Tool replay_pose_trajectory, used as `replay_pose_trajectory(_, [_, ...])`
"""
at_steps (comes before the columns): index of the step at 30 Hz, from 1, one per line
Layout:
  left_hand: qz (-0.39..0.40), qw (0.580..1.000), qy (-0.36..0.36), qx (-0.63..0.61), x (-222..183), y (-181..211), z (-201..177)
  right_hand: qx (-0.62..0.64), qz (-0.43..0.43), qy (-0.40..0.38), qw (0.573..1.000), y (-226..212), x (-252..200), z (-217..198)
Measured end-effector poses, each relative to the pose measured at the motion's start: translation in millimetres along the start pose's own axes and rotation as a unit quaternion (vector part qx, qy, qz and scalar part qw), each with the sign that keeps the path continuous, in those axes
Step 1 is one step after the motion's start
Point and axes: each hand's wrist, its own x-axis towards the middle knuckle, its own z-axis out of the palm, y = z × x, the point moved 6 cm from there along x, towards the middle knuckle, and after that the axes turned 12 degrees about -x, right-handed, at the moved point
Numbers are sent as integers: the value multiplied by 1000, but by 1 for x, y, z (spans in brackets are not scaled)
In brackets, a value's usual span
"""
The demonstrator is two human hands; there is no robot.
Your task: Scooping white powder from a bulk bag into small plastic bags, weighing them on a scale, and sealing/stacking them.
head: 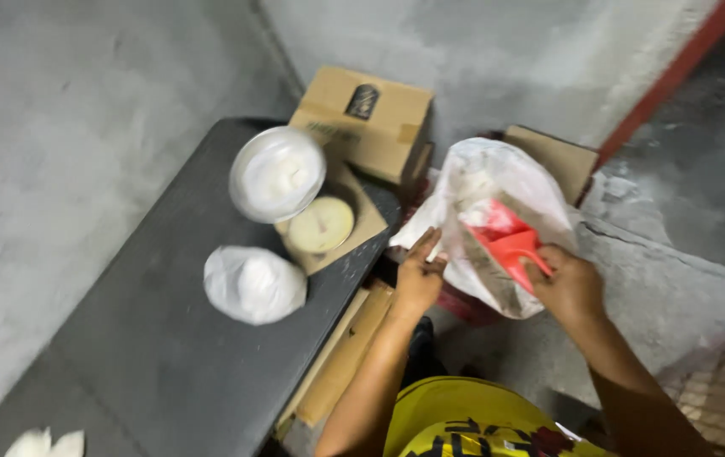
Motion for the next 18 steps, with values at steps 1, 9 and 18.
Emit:
replay_pose_trajectory(1, [-1, 1000, 12, 1, -9, 5, -3, 3, -10, -6, 1000, -1, -1, -5])
replay_pose_trajectory(9, [69, 993, 88, 25, -28, 36, -60, 46, 11, -30, 998, -44, 16, -52])
replay_pose_trajectory(18, [166, 949, 228, 143, 10, 70, -211, -18, -166, -60, 984, -174, 87, -30])
